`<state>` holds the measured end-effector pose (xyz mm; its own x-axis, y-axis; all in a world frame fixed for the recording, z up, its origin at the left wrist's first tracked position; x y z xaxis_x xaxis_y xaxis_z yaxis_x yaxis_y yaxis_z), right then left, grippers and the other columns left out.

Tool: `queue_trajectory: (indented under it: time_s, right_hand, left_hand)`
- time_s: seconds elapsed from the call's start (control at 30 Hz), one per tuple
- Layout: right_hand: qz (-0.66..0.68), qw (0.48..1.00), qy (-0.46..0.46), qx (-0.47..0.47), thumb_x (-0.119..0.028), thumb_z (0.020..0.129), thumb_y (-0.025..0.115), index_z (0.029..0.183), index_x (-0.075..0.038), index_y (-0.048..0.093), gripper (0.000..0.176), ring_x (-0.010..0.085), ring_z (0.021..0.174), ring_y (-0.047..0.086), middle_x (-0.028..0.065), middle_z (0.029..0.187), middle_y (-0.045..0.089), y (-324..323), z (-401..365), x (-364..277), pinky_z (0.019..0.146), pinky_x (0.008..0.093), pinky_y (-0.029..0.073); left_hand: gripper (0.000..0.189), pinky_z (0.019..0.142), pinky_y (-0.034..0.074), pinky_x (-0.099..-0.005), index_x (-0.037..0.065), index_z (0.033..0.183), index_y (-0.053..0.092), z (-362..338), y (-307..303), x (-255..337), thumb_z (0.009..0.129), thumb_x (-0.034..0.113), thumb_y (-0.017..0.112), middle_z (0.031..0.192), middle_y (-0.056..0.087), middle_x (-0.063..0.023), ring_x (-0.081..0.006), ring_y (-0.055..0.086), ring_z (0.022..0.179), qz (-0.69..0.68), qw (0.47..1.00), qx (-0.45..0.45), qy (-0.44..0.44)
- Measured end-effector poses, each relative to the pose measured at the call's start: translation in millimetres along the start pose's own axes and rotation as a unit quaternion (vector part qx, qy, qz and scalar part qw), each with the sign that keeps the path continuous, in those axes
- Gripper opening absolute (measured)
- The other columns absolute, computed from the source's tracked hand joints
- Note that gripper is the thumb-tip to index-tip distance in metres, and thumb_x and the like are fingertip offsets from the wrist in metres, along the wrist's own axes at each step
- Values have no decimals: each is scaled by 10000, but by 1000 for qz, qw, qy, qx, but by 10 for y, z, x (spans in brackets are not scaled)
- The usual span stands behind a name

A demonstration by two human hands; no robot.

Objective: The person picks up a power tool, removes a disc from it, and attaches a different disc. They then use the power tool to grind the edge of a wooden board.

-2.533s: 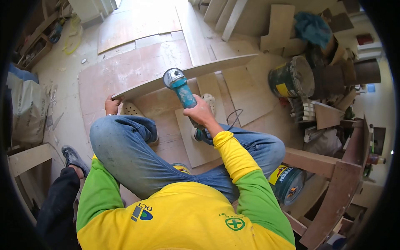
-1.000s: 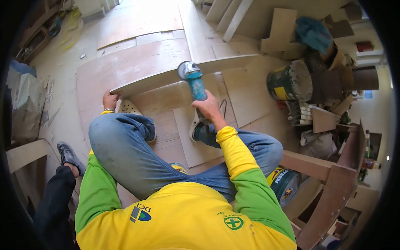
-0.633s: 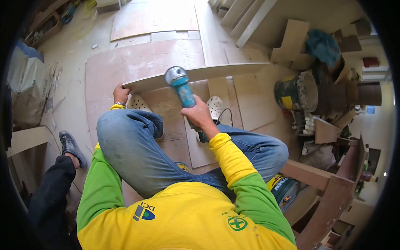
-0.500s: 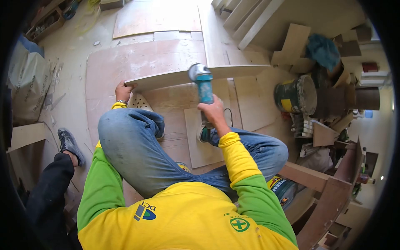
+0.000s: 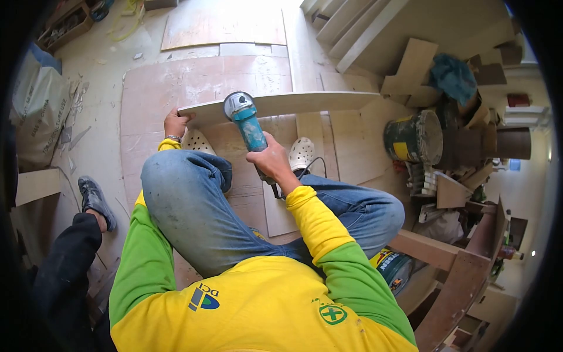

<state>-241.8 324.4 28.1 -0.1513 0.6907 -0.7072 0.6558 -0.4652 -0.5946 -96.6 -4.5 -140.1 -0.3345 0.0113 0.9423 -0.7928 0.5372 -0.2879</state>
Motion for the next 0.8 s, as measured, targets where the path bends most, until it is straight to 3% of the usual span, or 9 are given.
queue_trajectory:
  time_s: [0.1, 0.17, 0.2, 0.37, 0.47, 0.6, 0.67, 0.8]
  right_hand:
    - [5, 1000, -6, 21, -304, 669, 773, 1283, -29, 620, 690, 325, 949, 692, 202, 1054, 712, -195, 15, 57, 882, 385, 538]
    - [-14, 997, 40, 57, -289, 665, 778, 1244, -30, 635, 650, 309, 920, 689, 174, 1001, 714, -492, 38, 209, 857, 379, 541]
    - [19, 995, 57, 84, -273, 669, 783, 1186, -23, 650, 590, 267, 862, 680, 141, 951, 708, -559, 208, 639, 804, 366, 544]
    - [78, 988, 103, 88, -270, 682, 781, 1124, -6, 657, 529, 217, 803, 669, 123, 934, 703, -988, 104, 561, 737, 347, 540]
    - [51, 994, 85, 47, -273, 681, 783, 1118, -6, 658, 527, 224, 822, 671, 126, 931, 702, -754, 166, 552, 758, 351, 540]
    - [-21, 999, 31, -3, -290, 675, 789, 1213, -2, 644, 627, 242, 888, 673, 148, 991, 708, -285, -23, -222, 827, 354, 536]
    - [-32, 999, 17, -34, -327, 664, 784, 1302, -4, 616, 735, 303, 959, 690, 193, 1066, 715, 13, 45, -297, 883, 370, 538]
    - [-41, 997, 2, -64, -329, 653, 777, 1323, -18, 608, 759, 340, 1001, 697, 216, 1099, 717, 400, 69, -579, 914, 391, 535]
  left_hand:
    - [292, 743, 557, -330, 69, 988, 751, 18, 14, -17, 758, 193, 880, 891, 776, -76, -161, 709, 784, 17, 1000, 4, 0]
    - [290, 745, 557, -332, 70, 989, 751, 9, 6, -6, 759, 192, 879, 891, 776, -78, -166, 712, 785, 26, 1000, 11, -1]
    - [284, 747, 558, -333, 72, 991, 751, -21, 3, 29, 761, 184, 875, 894, 776, -77, -166, 712, 790, 20, 1000, 10, -7]
    - [271, 754, 558, -333, 79, 1003, 751, -31, 6, -82, 768, 158, 860, 910, 776, -76, -164, 711, 809, -12, 1000, 9, -11]
    - [230, 767, 555, -303, 56, 1027, 736, -87, -46, 0, 814, 84, 819, 936, 774, -64, -126, 698, 834, 33, 999, 14, -10]
    - [241, 784, 555, -313, 73, 1042, 745, -58, -7, -3, 806, 68, 792, 937, 779, -77, -155, 714, 833, -3, 1000, -16, -11]
    - [238, 785, 556, -310, 68, 1042, 744, -78, -29, 61, 808, 54, 783, 939, 780, -77, -154, 715, 836, 4, 1000, -21, -20]
    - [255, 786, 559, -312, 71, 1053, 746, -42, -15, -10, 802, 40, 779, 941, 781, -78, -153, 719, 836, -15, 1000, -21, -17]
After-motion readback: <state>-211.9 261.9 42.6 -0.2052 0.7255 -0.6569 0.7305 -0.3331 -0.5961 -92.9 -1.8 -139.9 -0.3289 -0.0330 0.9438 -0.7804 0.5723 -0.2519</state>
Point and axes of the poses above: each hand's wrist, its own z-axis towards the middle knuckle, its own y-axis out of the palm, x = y × z, the point moved 9 cm from there along z, towards the middle knuckle
